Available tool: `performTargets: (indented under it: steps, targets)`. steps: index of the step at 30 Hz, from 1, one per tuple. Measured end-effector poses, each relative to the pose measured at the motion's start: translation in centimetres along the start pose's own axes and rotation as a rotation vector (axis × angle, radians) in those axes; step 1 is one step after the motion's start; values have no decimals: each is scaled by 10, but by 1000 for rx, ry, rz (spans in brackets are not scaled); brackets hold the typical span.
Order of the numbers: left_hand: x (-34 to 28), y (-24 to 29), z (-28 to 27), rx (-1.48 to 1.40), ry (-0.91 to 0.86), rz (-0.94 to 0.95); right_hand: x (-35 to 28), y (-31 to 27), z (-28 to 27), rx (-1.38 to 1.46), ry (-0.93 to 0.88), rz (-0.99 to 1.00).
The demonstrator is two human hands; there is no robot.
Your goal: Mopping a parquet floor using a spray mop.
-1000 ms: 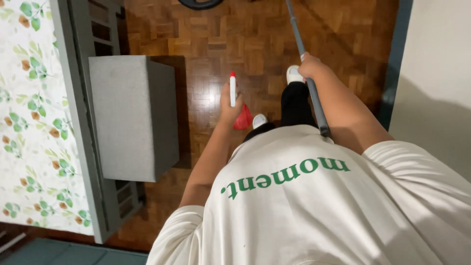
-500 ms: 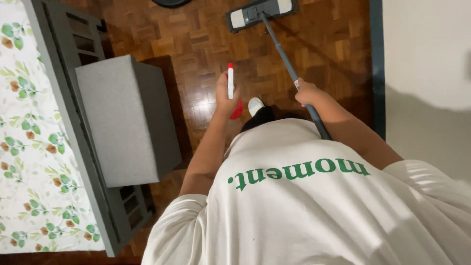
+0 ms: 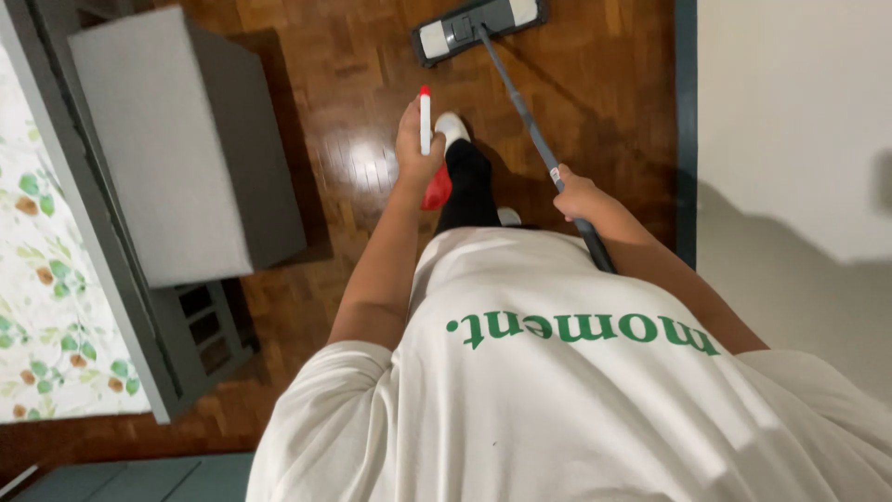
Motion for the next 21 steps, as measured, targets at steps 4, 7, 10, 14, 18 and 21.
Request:
performTargets:
  steps: [4, 7, 10, 14, 18, 21]
  targets:
    - [-25, 36, 0, -60, -47, -161, -50, 43, 26, -7, -27, 1]
    - [-70, 11, 10, -105, -63, -475, -63, 77, 52, -116, 4, -23]
    - [-96, 7, 9, -76, -110, -479, -67, 98, 81, -143, 33, -31]
    - [-129, 11, -5, -48, -171, -640, -71, 105, 112, -116, 63, -23]
    - [-167, 8, -36, -57, -228, -766, -91, 95, 142, -33, 70, -42]
    - [-216, 7, -73, -64, -257, -814, -93, 93, 189, -124, 92, -16]
Point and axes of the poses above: each hand's wrist, its own x-axis towards the middle knuckle, its own z-axis out of the palm, y = z × x, the point moved 6 cm from there along x, towards the middle knuckle, and after that the axes turned 15 degrees about z, right-handed, at the moved point
